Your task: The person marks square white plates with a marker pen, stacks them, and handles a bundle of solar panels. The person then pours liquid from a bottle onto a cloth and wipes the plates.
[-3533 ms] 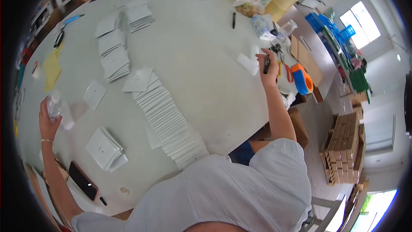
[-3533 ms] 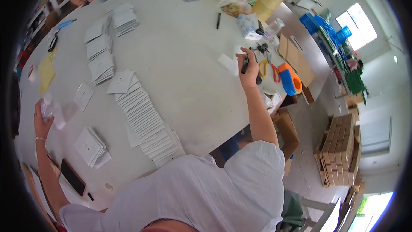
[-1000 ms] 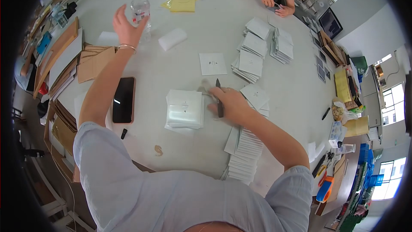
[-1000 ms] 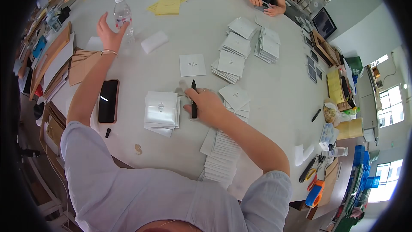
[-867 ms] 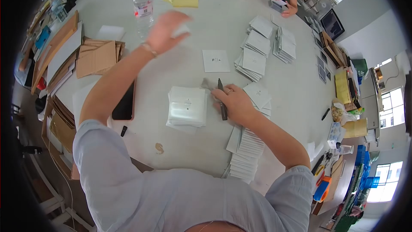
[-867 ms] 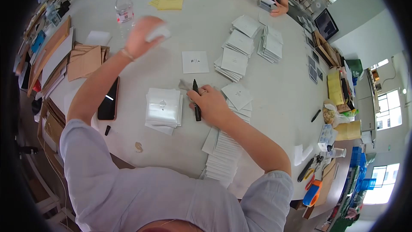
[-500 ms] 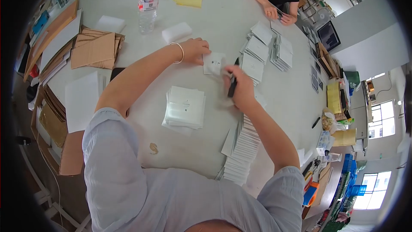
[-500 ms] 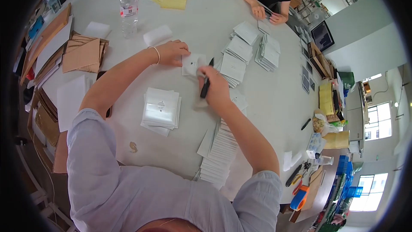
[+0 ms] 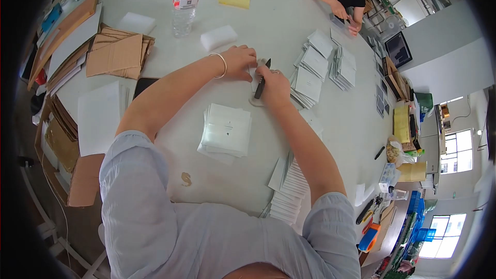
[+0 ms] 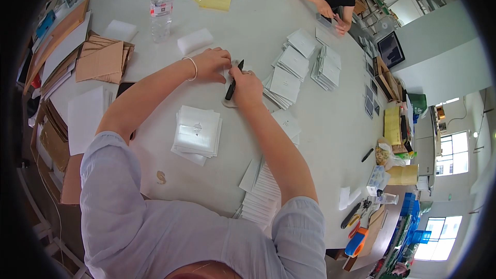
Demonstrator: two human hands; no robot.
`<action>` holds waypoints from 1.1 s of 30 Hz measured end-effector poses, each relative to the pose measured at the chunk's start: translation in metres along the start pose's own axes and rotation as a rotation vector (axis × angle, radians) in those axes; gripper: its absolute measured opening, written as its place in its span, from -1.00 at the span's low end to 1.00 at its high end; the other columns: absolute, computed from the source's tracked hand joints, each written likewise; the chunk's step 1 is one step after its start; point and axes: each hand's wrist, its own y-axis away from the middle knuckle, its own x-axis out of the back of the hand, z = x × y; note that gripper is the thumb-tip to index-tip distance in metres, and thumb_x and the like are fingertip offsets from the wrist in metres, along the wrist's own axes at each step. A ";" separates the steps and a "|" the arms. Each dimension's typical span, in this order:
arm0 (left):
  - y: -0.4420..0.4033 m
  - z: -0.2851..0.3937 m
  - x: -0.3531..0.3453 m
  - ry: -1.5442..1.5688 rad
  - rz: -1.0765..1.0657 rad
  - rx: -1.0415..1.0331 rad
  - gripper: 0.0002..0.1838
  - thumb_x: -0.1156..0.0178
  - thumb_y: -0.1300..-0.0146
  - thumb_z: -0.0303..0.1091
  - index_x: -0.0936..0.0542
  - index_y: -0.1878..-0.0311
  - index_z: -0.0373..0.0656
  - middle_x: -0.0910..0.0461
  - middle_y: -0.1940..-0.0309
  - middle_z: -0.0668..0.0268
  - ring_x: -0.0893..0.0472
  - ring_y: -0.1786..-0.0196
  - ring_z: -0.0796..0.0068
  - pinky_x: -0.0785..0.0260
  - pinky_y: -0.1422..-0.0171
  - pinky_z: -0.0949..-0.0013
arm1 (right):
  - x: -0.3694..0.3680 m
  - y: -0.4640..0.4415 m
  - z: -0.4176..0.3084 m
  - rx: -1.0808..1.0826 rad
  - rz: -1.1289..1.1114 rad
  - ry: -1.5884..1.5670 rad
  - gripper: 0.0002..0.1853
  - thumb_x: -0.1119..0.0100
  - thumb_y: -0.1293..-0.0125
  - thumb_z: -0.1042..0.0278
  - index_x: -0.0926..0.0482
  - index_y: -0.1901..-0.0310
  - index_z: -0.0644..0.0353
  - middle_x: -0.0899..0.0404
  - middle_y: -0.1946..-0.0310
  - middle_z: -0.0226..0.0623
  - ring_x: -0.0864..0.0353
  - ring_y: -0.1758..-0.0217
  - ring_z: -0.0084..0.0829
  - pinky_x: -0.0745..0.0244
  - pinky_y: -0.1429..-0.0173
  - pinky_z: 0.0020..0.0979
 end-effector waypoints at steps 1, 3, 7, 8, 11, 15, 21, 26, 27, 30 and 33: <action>0.000 0.002 0.001 -0.012 0.001 0.007 -0.57 -0.39 0.04 -0.14 -0.56 0.10 -0.09 -0.42 -0.01 0.32 -0.35 -0.15 0.26 -0.22 -0.22 0.21 | 0.001 0.001 0.000 -0.003 -0.005 0.000 -0.75 -0.11 -0.03 0.49 -0.46 0.22 -0.06 -0.54 0.46 -0.29 -0.54 0.29 -0.14 -0.43 0.25 -0.21; -0.001 0.004 0.003 -0.019 -0.011 0.029 -0.57 -0.39 0.05 -0.13 -0.57 0.10 -0.08 -0.42 0.00 0.34 -0.35 -0.16 0.29 -0.22 -0.21 0.21 | 0.005 0.002 0.002 0.034 -0.059 0.043 -0.72 -0.15 0.01 0.49 -0.47 0.22 -0.07 -0.54 0.46 -0.31 -0.54 0.27 -0.17 -0.44 0.24 -0.21; -0.001 0.012 0.008 -0.074 -0.039 0.084 -0.57 -0.40 0.07 -0.12 -0.59 0.10 -0.03 -0.42 0.03 0.38 -0.34 -0.16 0.34 -0.23 -0.19 0.20 | 0.008 0.004 0.001 0.051 -0.066 0.040 -0.68 -0.18 0.05 0.50 -0.46 0.21 -0.05 -0.54 0.46 -0.30 -0.53 0.25 -0.17 -0.45 0.24 -0.21; -0.001 0.013 0.009 -0.074 -0.038 0.085 -0.57 -0.40 0.07 -0.12 -0.59 0.10 -0.03 -0.42 0.03 0.38 -0.34 -0.16 0.34 -0.23 -0.19 0.20 | 0.009 0.004 0.002 0.064 -0.091 0.044 -0.67 -0.19 0.07 0.52 -0.46 0.21 -0.04 -0.54 0.46 -0.30 -0.53 0.25 -0.17 -0.45 0.24 -0.21; 0.001 0.015 0.007 -0.116 -0.027 0.103 -0.58 -0.41 0.08 -0.10 -0.61 0.12 0.00 -0.43 0.04 0.39 -0.34 -0.18 0.35 -0.24 -0.18 0.20 | 0.011 0.007 0.004 0.101 -0.119 0.036 -0.65 -0.18 0.08 0.55 -0.45 0.20 -0.02 -0.54 0.45 -0.30 -0.52 0.24 -0.16 -0.45 0.23 -0.21; -0.001 0.017 0.008 -0.121 -0.034 0.112 -0.59 -0.42 0.10 -0.08 -0.62 0.14 0.02 -0.44 0.03 0.41 -0.33 -0.19 0.36 -0.26 -0.16 0.18 | 0.012 0.011 0.004 0.124 -0.128 0.028 -0.65 -0.16 0.09 0.58 -0.45 0.21 0.01 -0.53 0.46 -0.29 -0.52 0.24 -0.15 -0.45 0.21 -0.19; -0.002 0.018 0.008 -0.153 -0.057 0.122 -0.59 -0.42 0.10 -0.06 -0.62 0.15 0.06 -0.44 0.05 0.40 -0.32 -0.21 0.34 -0.28 -0.15 0.16 | 0.030 0.018 0.009 0.063 -0.205 -0.130 -0.68 -0.17 0.03 0.58 -0.48 0.19 0.04 -0.51 0.44 -0.24 -0.54 0.28 -0.21 -0.46 0.18 -0.34; -0.001 0.019 0.006 -0.149 -0.028 0.115 -0.61 -0.41 0.12 -0.05 -0.64 0.18 0.07 -0.45 0.07 0.38 -0.32 -0.21 0.32 -0.29 -0.14 0.17 | 0.102 0.017 0.001 -0.093 0.232 -0.823 -0.85 -0.16 -0.23 0.48 -0.46 0.17 0.14 -0.46 0.39 -0.48 -0.38 0.39 -0.62 -0.30 0.25 -0.59; -0.002 0.019 0.005 -0.174 -0.039 0.116 -0.61 -0.40 0.12 -0.04 -0.64 0.20 0.05 -0.45 0.08 0.38 -0.32 -0.21 0.33 -0.29 -0.14 0.17 | 0.104 0.021 0.013 -0.196 0.205 -1.042 -0.84 -0.15 -0.24 0.51 -0.47 0.15 0.16 -0.47 0.36 -0.50 -0.39 0.37 -0.65 -0.30 0.26 -0.59; -0.004 0.019 0.008 -0.230 -0.070 0.080 -0.61 -0.33 0.09 0.01 -0.64 0.21 0.02 -0.45 0.08 0.34 -0.34 -0.18 0.32 -0.30 -0.10 0.16 | 0.115 0.037 0.018 -0.346 0.202 -1.421 -0.74 -0.15 -0.19 0.55 -0.46 0.07 0.15 -0.46 0.37 -0.46 -0.42 0.34 -0.63 -0.32 0.31 -0.56; 0.001 0.028 0.013 -0.256 -0.126 0.034 -0.62 -0.33 0.09 0.01 -0.64 0.27 -0.01 -0.46 0.11 0.31 -0.37 -0.14 0.31 -0.30 -0.10 0.18 | 0.106 0.060 0.030 -0.308 0.107 -1.345 -0.71 -0.10 -0.17 0.61 -0.44 0.06 0.14 -0.46 0.29 -0.45 -0.44 0.30 -0.61 -0.36 0.29 -0.59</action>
